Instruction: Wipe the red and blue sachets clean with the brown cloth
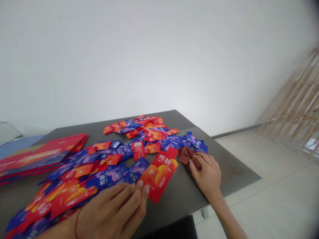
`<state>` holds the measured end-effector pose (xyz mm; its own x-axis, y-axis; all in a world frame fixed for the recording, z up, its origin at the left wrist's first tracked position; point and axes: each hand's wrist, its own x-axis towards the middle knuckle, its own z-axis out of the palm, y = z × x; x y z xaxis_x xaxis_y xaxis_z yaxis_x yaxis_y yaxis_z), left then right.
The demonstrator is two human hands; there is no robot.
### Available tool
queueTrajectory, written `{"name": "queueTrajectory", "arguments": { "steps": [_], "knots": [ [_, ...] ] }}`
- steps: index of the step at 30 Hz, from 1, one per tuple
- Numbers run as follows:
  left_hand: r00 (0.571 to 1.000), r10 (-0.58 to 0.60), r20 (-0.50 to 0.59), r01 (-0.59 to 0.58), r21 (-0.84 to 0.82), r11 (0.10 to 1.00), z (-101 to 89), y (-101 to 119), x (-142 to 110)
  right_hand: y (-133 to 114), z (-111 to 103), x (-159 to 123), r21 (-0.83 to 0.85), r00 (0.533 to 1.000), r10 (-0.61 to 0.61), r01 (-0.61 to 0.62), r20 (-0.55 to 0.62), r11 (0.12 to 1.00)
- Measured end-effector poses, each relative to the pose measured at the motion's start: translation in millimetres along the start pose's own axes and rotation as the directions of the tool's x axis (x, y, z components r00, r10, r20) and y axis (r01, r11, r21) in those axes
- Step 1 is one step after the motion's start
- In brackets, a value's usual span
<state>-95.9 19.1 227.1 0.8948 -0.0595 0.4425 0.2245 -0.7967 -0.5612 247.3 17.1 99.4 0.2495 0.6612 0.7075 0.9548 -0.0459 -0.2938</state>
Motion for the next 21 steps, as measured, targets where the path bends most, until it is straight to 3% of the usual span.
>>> {"name": "queueTrajectory", "arguments": {
  "steps": [8,16,21],
  "knots": [
    [0.994,-0.019,0.110,0.021,-0.015,1.000,-7.7,5.4,1.8,0.9,-0.1,-0.2,-0.004,1.000,-0.005,0.005,0.005,1.000],
    [0.996,-0.034,0.082,0.037,-0.026,0.999,-5.8,7.1,1.7,0.1,-0.4,0.2,-0.002,1.000,0.004,-0.004,0.013,1.000],
    [1.000,-0.003,-0.019,0.003,0.001,1.000,-0.2,5.5,4.3,0.9,0.5,-0.5,0.001,1.000,0.002,-0.002,0.007,1.000]
  ]
}}
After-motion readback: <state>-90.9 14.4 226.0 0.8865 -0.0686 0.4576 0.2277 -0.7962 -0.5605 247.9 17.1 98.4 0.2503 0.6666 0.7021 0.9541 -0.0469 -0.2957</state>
